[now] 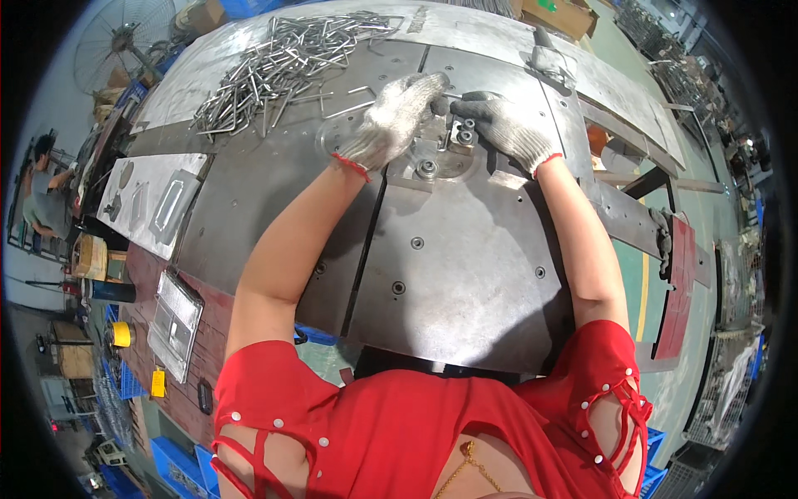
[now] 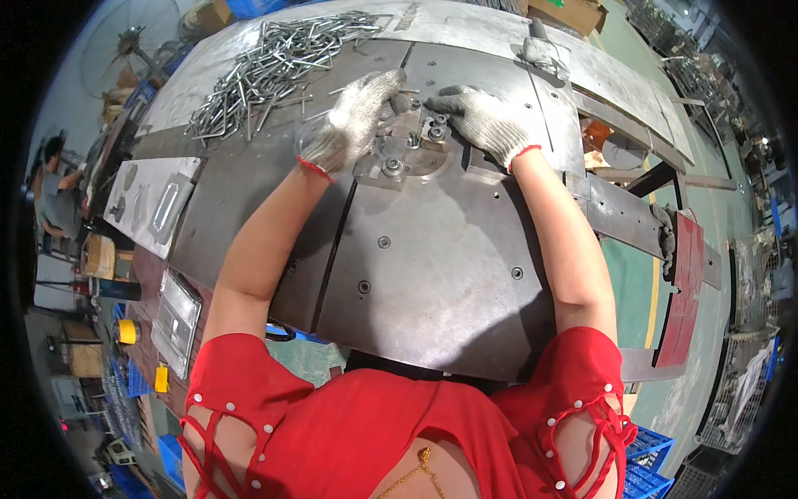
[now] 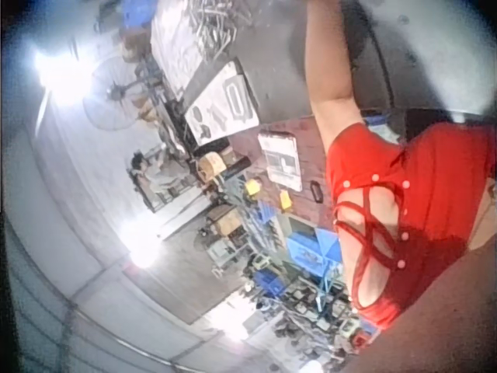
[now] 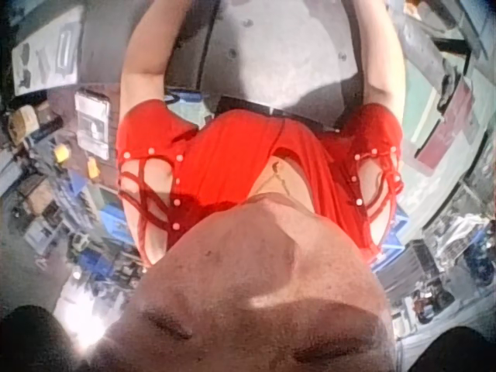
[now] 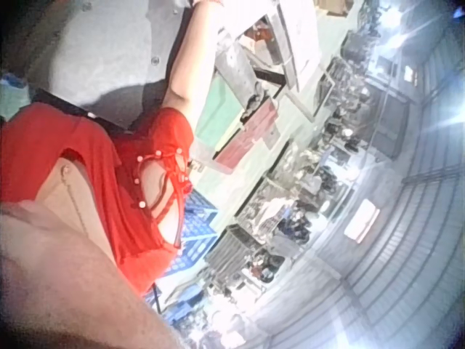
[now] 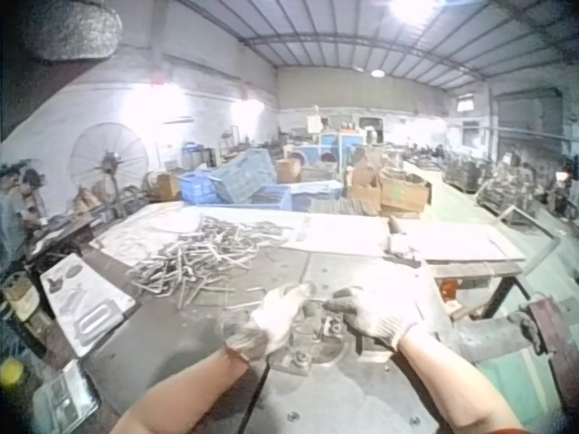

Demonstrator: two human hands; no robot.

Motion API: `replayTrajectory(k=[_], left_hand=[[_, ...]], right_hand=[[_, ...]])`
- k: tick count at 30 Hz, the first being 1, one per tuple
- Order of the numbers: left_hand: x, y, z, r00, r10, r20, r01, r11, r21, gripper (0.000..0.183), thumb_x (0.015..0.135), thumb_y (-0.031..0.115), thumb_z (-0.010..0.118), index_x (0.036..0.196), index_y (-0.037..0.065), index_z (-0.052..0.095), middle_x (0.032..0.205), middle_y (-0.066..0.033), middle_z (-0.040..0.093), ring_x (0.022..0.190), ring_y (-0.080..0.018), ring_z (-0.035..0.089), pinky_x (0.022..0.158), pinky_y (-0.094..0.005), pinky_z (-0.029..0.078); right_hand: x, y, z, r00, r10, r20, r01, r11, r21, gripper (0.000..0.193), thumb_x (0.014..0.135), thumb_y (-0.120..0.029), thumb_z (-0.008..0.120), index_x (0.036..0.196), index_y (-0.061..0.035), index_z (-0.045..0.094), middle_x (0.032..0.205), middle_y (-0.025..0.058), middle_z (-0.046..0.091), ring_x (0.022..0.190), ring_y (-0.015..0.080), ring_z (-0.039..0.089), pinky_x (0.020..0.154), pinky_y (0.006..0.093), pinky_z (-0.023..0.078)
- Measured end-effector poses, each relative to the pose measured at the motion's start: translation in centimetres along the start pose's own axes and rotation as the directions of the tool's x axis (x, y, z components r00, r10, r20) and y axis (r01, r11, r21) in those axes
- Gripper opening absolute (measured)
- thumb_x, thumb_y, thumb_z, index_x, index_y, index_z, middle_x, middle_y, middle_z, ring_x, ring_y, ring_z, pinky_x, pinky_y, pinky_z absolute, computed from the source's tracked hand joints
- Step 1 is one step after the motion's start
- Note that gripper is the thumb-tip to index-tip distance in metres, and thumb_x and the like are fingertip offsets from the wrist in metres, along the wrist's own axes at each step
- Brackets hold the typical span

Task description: Assembling and bending metal wire frames using a manual bending jig.

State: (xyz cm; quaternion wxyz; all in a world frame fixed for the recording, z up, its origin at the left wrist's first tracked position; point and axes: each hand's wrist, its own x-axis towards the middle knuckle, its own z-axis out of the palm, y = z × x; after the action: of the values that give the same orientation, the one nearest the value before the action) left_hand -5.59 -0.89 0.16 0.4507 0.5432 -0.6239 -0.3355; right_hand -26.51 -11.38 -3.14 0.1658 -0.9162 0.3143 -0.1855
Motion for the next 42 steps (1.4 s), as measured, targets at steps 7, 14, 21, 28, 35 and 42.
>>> replayTrajectory(k=[7, 14, 21, 28, 35, 42], left_hand=[[-1.7, 1.8, -0.2, 0.999, 0.046, 0.026, -0.049, 0.993, 0.109, 0.043, 0.097, 0.012, 0.053, 0.140, 0.007, 0.052, 0.128, -0.0168, 0.058, 0.117, -0.0336, 0.057, 0.099, -0.0415, 0.048], [0.2, -0.9, 0.0, 0.998, -0.003, -0.055, -0.003, 0.994, -0.112, 0.048, 0.101, 0.044, 0.054, 0.127, 0.004, 0.060, 0.105, -0.0075, 0.064, 0.088, -0.0156, 0.061, 0.072, -0.0329, 0.053], [1.2, 1.1, -8.1, 0.958, 0.229, -0.172, -0.100, 0.830, 0.549, 0.056, 0.095, 0.053, 0.052, 0.127, 0.009, 0.065, 0.114, -0.0127, 0.070, 0.108, -0.0324, 0.063, 0.095, -0.0426, 0.049], [2.0, -4.2, -11.9, 0.963, 0.054, -0.264, 0.081, 0.878, 0.472, 0.040, 0.097, 0.032, 0.057, 0.121, 0.002, 0.068, 0.101, -0.0110, 0.074, 0.091, -0.0185, 0.069, 0.083, -0.0319, 0.052], [1.8, -4.7, -9.2, 0.977, 0.078, -0.200, 0.101, 0.655, 0.749, 0.035, 0.096, 0.033, 0.052, 0.119, 0.011, 0.068, 0.119, -0.0162, 0.068, 0.111, -0.0346, 0.064, 0.096, -0.0431, 0.049], [1.2, -5.9, -7.7, 0.999, 0.040, -0.007, -0.011, 0.436, 0.900, 0.027, 0.087, 0.026, 0.058, 0.105, 0.010, 0.070, 0.105, -0.0171, 0.070, 0.103, -0.0371, 0.066, 0.089, -0.0461, 0.052]], right_hand=[[0.1, 0.5, 0.1, 0.997, -0.071, -0.041, 0.068, 0.995, -0.071, 0.042, 0.088, -0.005, 0.057, 0.126, -0.0187, 0.069, 0.130, 0.0108, 0.063, 0.120, 0.0323, 0.058, 0.103, 0.0405, 0.047], [-0.1, -0.2, -0.1, 1.000, -0.025, -0.015, 0.024, 0.998, -0.060, 0.039, 0.091, -0.009, 0.058, 0.126, -0.0191, 0.068, 0.131, 0.0107, 0.063, 0.121, 0.0321, 0.058, 0.103, 0.0406, 0.047], [-0.1, 0.7, 0.3, 0.998, -0.060, -0.029, 0.058, 0.996, -0.066, 0.038, 0.091, -0.013, 0.057, 0.128, -0.0186, 0.067, 0.133, 0.0107, 0.061, 0.122, 0.0333, 0.057, 0.104, 0.0417, 0.046], [0.0, 0.2, 0.1, 0.998, -0.052, -0.019, 0.050, 0.994, -0.095, 0.037, 0.092, -0.014, 0.055, 0.128, -0.0171, 0.066, 0.133, 0.0109, 0.061, 0.123, 0.0332, 0.056, 0.105, 0.0423, 0.046], [-0.3, 0.0, -0.2, 0.998, -0.059, -0.013, 0.057, 0.994, -0.092, 0.037, 0.093, -0.015, 0.055, 0.128, -0.0168, 0.066, 0.134, 0.0107, 0.060, 0.124, 0.0330, 0.056, 0.105, 0.0424, 0.046], [-0.4, -0.2, -0.2, 0.996, -0.083, -0.039, 0.078, 0.991, -0.112, 0.036, 0.094, -0.016, 0.056, 0.128, -0.0149, 0.066, 0.130, 0.0128, 0.062, 0.121, 0.0343, 0.058, 0.103, 0.0423, 0.047]])
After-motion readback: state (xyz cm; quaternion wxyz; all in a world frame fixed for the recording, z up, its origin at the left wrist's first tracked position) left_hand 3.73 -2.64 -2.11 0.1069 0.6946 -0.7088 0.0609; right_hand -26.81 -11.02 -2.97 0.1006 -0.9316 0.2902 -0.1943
